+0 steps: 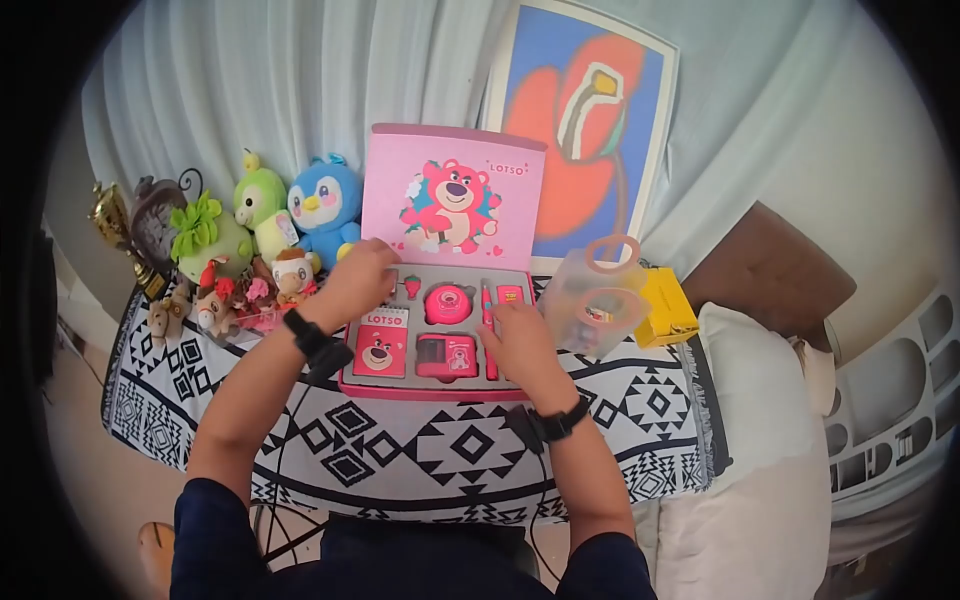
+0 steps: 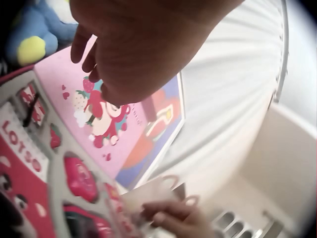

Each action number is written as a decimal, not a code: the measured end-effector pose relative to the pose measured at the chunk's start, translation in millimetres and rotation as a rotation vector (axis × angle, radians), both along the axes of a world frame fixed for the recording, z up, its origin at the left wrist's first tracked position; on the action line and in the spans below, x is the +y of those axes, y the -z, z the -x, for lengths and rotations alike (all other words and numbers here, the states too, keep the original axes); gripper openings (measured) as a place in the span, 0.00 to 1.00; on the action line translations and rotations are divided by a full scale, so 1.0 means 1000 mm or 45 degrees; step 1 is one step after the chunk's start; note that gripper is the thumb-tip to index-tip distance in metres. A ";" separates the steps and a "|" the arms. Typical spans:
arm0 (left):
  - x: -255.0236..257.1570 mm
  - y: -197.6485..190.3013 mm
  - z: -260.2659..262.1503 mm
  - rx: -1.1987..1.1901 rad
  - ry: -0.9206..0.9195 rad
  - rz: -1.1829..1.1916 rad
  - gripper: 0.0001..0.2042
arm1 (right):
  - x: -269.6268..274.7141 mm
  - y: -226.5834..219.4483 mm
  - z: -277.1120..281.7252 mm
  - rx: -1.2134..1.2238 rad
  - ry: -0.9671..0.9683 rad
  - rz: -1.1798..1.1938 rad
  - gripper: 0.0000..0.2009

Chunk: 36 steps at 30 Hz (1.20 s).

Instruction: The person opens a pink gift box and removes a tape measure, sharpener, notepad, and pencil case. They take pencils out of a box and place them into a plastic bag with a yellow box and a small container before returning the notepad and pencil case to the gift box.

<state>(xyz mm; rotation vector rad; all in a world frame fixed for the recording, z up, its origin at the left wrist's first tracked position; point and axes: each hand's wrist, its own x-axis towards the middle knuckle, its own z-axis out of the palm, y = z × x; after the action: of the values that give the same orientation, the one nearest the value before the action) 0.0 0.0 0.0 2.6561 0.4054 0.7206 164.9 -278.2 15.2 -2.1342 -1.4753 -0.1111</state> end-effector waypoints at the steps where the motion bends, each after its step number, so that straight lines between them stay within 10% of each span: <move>1: -0.002 0.010 -0.008 0.065 0.001 -0.201 0.13 | 0.015 -0.001 -0.002 -0.071 -0.042 0.052 0.19; 19: 0.000 0.017 -0.065 0.674 0.104 -0.370 0.11 | 0.121 0.004 -0.003 -0.036 0.094 0.794 0.43; 28: 0.000 0.046 -0.057 0.297 0.127 -0.590 0.09 | 0.112 0.035 0.016 -0.301 0.239 0.386 0.32; 36: 0.012 0.043 -0.055 0.306 0.044 -0.342 0.11 | 0.098 0.025 0.007 0.188 0.243 0.141 0.38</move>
<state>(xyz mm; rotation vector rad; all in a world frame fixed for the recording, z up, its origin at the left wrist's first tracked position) 55.5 12.3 -43.2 3.0092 0.3443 0.4741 157.9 -180.6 -9.4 -2.3151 -1.2181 0.0597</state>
